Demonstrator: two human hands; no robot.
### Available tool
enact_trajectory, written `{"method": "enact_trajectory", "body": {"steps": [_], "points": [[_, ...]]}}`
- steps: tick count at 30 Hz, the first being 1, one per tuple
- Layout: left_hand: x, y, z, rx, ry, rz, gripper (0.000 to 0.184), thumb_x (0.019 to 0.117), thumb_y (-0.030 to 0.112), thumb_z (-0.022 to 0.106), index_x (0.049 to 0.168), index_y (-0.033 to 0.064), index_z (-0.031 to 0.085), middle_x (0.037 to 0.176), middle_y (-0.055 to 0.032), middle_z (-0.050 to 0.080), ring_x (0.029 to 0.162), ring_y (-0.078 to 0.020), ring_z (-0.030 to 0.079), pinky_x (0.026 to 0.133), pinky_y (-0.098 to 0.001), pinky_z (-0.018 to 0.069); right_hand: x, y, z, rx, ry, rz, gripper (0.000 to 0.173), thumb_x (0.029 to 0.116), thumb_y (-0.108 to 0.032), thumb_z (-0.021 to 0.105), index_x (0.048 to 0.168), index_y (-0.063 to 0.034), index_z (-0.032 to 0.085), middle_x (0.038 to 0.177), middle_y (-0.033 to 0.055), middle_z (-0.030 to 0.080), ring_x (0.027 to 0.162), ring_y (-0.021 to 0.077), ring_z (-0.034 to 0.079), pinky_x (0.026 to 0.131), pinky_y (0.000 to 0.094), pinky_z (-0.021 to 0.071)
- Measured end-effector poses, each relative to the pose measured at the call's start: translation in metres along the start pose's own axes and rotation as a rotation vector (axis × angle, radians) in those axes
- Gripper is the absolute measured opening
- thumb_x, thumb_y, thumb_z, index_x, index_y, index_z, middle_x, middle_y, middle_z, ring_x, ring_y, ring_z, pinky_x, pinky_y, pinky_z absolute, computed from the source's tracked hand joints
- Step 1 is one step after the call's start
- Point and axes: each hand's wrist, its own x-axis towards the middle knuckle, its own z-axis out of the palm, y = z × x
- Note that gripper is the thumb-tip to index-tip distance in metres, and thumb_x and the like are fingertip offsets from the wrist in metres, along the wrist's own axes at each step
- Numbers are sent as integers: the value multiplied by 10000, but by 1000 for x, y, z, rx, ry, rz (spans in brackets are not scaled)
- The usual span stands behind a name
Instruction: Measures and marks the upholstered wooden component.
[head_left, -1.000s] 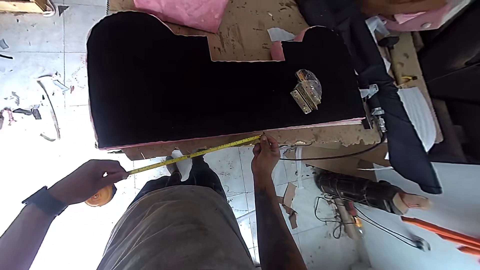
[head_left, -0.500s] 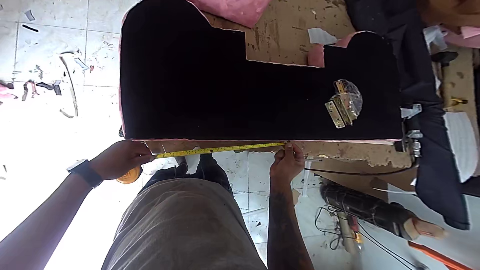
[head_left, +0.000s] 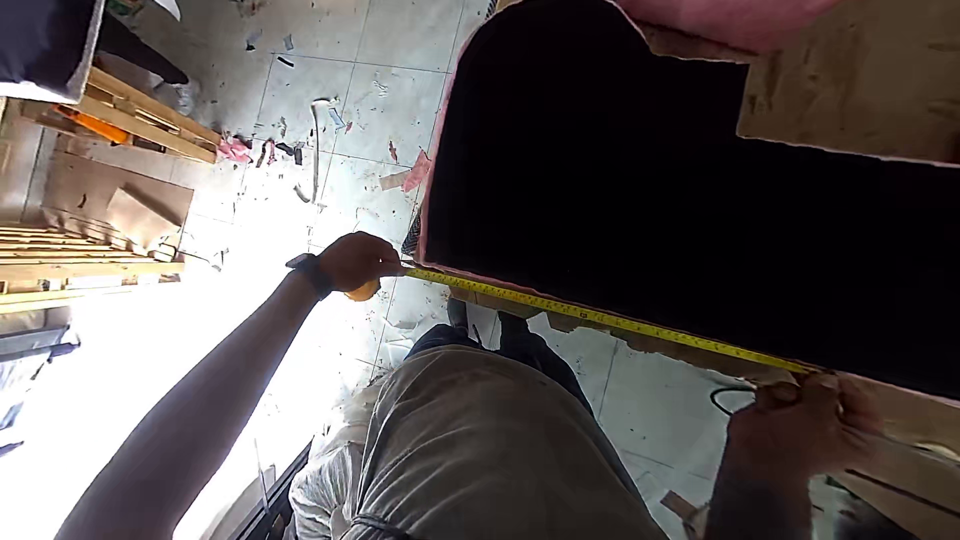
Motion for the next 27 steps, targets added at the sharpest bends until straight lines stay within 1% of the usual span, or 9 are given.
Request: {"method": "enact_trajectory", "body": {"steps": [2,4,7,10,14,17,20,23,27], "points": [[6,0,0,37,-8,-23,316,997,510,622,969,236,778,903,60,727,849,-113,689,822,-464,586,0,-1,1,-3,-10,-3,93,1056,-58,516,1116,-67,587,684,-61,569,499,50,524,453,207,469],[10,-3,0,63,-16,-11,331,1002,522,605,975,237,772,890,54,720,837,-120,685,807,-470,581,-1,-2,2,-7,-1,8,87,1059,-63,512,1108,-69,584,684,-60,575,497,49,532,457,203,477],[10,-7,1,45,-1,22,320,1004,516,606,979,244,773,885,65,724,819,-98,685,796,-451,586,-2,-2,1,-2,24,35,99,1059,-71,522,1130,-67,590,710,-45,586,498,54,530,448,203,470],[10,-12,1,31,18,69,301,1010,488,610,979,239,776,878,76,726,805,-80,685,784,-428,591,-4,-3,3,3,31,44,87,1063,-75,521,1114,-69,591,706,-45,581,491,49,523,442,196,462],[14,-18,1,42,26,126,285,1016,467,608,971,240,774,879,70,717,803,-86,674,770,-427,582,-3,-2,1,17,26,43,86,1057,-65,528,1115,-68,592,731,-33,599,499,55,532,447,194,467],[15,-17,0,57,15,114,303,1017,479,599,978,236,776,900,61,724,829,-98,681,790,-445,581,-5,-3,2,4,35,33,102,1054,-61,527,1127,-66,599,737,-37,596,514,53,536,461,198,473],[16,-16,-1,81,15,126,320,1023,484,586,984,228,775,909,58,726,848,-103,686,808,-447,581,-10,-6,9,-18,84,-2,100,1051,-56,524,1128,-57,588,749,-34,577,532,57,539,484,208,485],[15,-13,-3,96,12,111,327,1021,497,584,990,234,774,901,63,724,838,-99,684,804,-443,582,-9,-1,10,-7,99,-12,106,1057,-80,524,1142,-66,585,781,-27,577,556,66,542,510,226,497],[14,-8,-6,102,3,92,319,1022,483,591,987,225,775,906,48,726,843,-111,684,811,-454,577,-10,-3,10,-9,92,-18,96,1054,-78,527,1122,-69,595,779,-22,588,545,73,547,495,229,495]]}}
